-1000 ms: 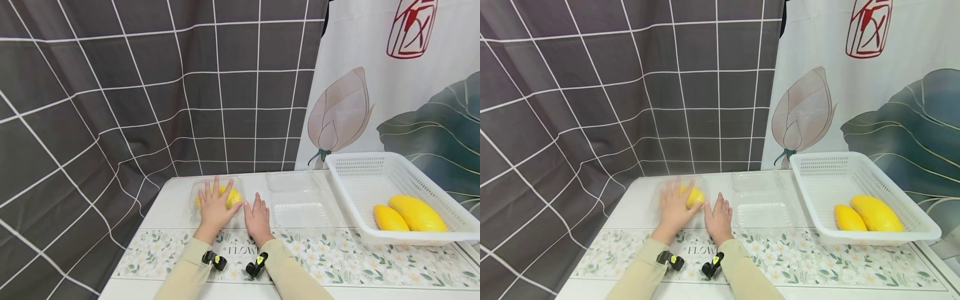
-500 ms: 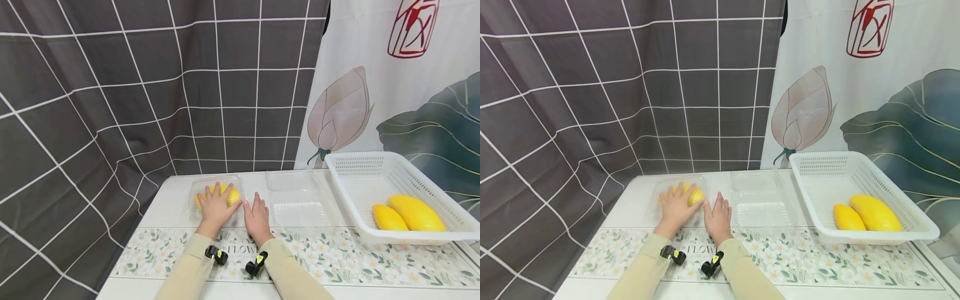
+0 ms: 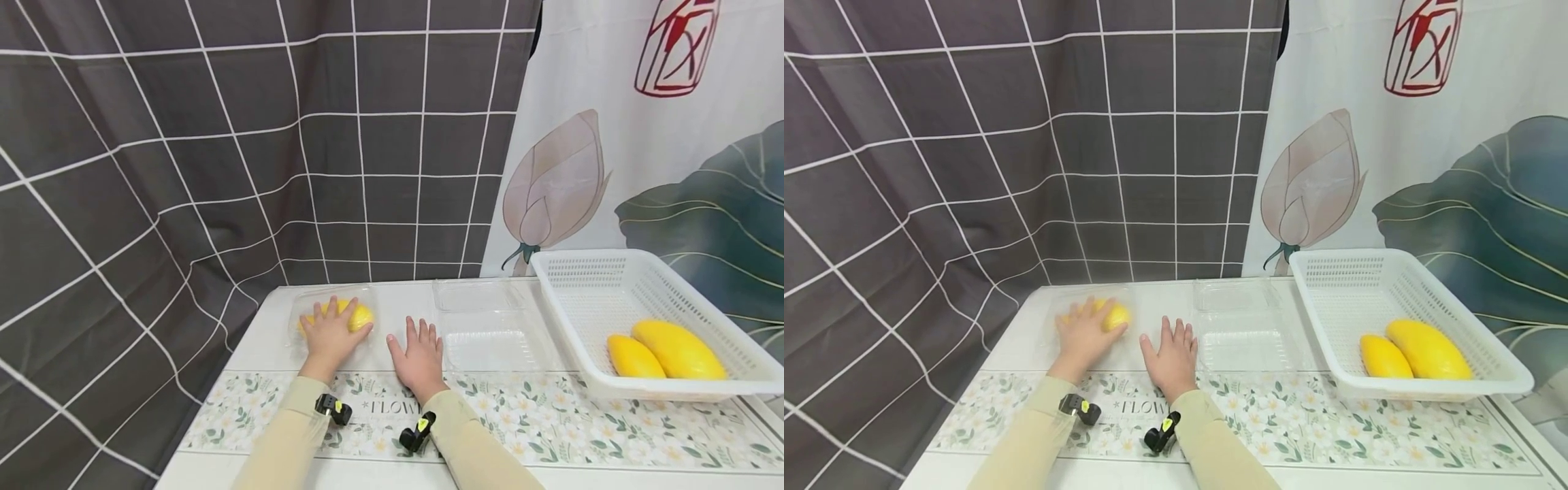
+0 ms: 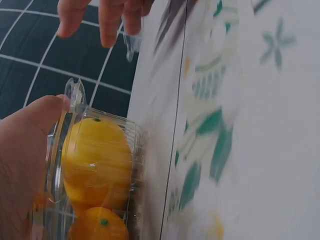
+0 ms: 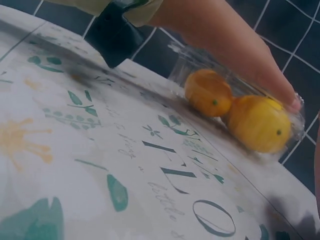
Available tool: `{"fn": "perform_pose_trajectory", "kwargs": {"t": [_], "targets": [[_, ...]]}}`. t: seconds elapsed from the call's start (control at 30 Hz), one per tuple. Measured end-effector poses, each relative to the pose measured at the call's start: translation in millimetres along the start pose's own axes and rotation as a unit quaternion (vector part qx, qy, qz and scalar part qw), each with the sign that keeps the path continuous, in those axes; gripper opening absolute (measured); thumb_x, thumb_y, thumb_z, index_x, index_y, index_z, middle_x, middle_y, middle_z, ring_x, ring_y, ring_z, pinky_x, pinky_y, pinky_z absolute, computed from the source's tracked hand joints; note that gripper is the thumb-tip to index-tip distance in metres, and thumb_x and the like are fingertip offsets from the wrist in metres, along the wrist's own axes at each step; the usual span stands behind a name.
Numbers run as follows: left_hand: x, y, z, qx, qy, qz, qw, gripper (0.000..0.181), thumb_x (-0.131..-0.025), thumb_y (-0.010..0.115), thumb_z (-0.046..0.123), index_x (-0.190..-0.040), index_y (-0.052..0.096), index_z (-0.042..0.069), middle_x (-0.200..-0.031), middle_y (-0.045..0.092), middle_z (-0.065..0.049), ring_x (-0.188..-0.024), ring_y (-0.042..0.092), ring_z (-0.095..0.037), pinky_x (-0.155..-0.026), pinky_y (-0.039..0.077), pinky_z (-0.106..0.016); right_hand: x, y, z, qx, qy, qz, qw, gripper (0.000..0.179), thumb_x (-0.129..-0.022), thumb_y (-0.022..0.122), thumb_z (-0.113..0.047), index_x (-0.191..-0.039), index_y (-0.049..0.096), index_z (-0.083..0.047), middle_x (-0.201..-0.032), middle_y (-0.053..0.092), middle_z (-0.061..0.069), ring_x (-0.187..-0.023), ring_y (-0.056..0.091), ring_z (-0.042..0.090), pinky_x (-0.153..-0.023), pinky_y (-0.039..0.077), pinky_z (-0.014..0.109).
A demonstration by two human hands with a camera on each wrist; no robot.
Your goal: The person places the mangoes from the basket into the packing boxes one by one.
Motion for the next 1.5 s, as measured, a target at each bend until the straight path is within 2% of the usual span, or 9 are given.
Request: {"fn": "perform_pose_trajectory", "kwargs": {"t": [0.17,0.33,0.73,1.03,1.13,1.23,1.3,1.4,1.5], "targets": [[-1.2,-4.1,-16.9,0.003,-0.010,-0.004,0.9999,0.079,-0.090,0.046,0.077,-0.156,0.039,0.033,-0.163,0.029,-0.019,-0.146,0.021,-0.057,-0.109,0.008,-0.083,1.7,0,0,0.067,-0.025,-0.011,0.9974,0.076,-0.099,0.037,-0.067,-0.158,0.037,-0.018,-0.163,0.027,0.022,-0.153,0.013,0.044,-0.122,0.009,0.064],[0.6,-9.9,-30.9,0.015,-0.017,0.001,0.9997,0.078,-0.091,0.051,0.073,-0.156,0.041,0.031,-0.163,0.030,-0.020,-0.145,0.019,-0.059,-0.108,0.006,-0.084,5.6,0,-2,0.107,-0.052,-0.031,0.9924,0.079,-0.097,0.036,-0.071,-0.159,0.036,-0.023,-0.164,0.026,0.021,-0.153,0.012,0.045,-0.122,0.010,0.065],[7.6,-15.4,-74.1,0.020,-0.017,0.010,0.9996,0.076,-0.092,0.050,0.071,-0.155,0.042,0.029,-0.162,0.030,-0.022,-0.144,0.019,-0.062,-0.106,0.005,-0.085,11.4,4,-3,0.078,-0.045,-0.044,0.9950,0.077,-0.097,0.038,-0.070,-0.158,0.037,-0.024,-0.164,0.025,0.022,-0.153,0.012,0.044,-0.122,0.009,0.063],[6.0,-17.9,-79.0,0.029,-0.024,0.006,0.9993,0.077,-0.094,0.048,0.071,-0.157,0.039,0.028,-0.163,0.027,-0.023,-0.144,0.016,-0.062,-0.109,0.000,-0.083,9.3,3,-4,0.052,-0.050,-0.044,0.9964,0.074,-0.099,0.040,-0.066,-0.158,0.037,-0.023,-0.164,0.025,0.022,-0.153,0.011,0.043,-0.123,0.008,0.062],[7.5,-20.5,-73.5,0.031,-0.026,0.017,0.9990,0.076,-0.095,0.048,0.069,-0.157,0.040,0.026,-0.163,0.024,-0.024,-0.145,0.013,-0.061,-0.112,-0.005,-0.079,11.3,0,-11,0.024,-0.074,-0.047,0.9959,0.073,-0.099,0.042,-0.063,-0.158,0.038,-0.020,-0.162,0.028,0.023,-0.153,0.013,0.044,-0.123,0.013,0.061],[10.2,-19.1,-57.4,0.038,-0.024,0.044,0.9980,0.072,-0.097,0.049,0.063,-0.157,0.040,0.024,-0.164,0.021,-0.025,-0.149,0.009,-0.056,-0.116,-0.009,-0.072,14.7,-8,-20,-0.010,-0.107,-0.053,0.9928,0.072,-0.100,0.043,-0.061,-0.157,0.039,-0.016,-0.160,0.032,0.024,-0.151,0.018,0.045,-0.121,0.022,0.060],[12.3,-16.0,-39.3,0.051,-0.013,0.064,0.9966,0.070,-0.098,0.049,0.058,-0.157,0.039,0.023,-0.165,0.018,-0.025,-0.151,0.006,-0.051,-0.119,-0.007,-0.069,15.0,-19,-25,-0.034,-0.123,-0.058,0.9902,0.071,-0.101,0.043,-0.059,-0.157,0.039,-0.015,-0.160,0.033,0.023,-0.151,0.020,0.044,-0.120,0.026,0.060],[14.7,-9.3,-5.2,0.080,0.023,0.099,0.9915,0.065,-0.100,0.049,0.052,-0.157,0.039,0.021,-0.165,0.018,-0.023,-0.153,0.008,-0.046,-0.122,0.000,-0.064,10.3,-40,-30,-0.058,-0.132,-0.054,0.9881,0.069,-0.102,0.042,-0.058,-0.158,0.037,-0.017,-0.161,0.032,0.021,-0.151,0.022,0.041,-0.118,0.028,0.061],[17.1,-5.4,29.9,0.131,0.061,0.121,0.9821,0.061,-0.101,0.049,0.045,-0.156,0.041,0.020,-0.164,0.022,-0.024,-0.151,0.016,-0.046,-0.123,0.010,-0.062,1.7,-64,-29,-0.068,-0.130,-0.038,0.9884,0.067,-0.103,0.043,-0.055,-0.159,0.035,-0.019,-0.163,0.030,0.019,-0.152,0.022,0.038,-0.118,0.027,0.062]]}}
Point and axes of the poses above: each hand's wrist, its own x-axis away from the middle knuckle, its own y-axis out of the palm, z = x × y, the point moved 1 cm from there along -x, towards the middle knuckle
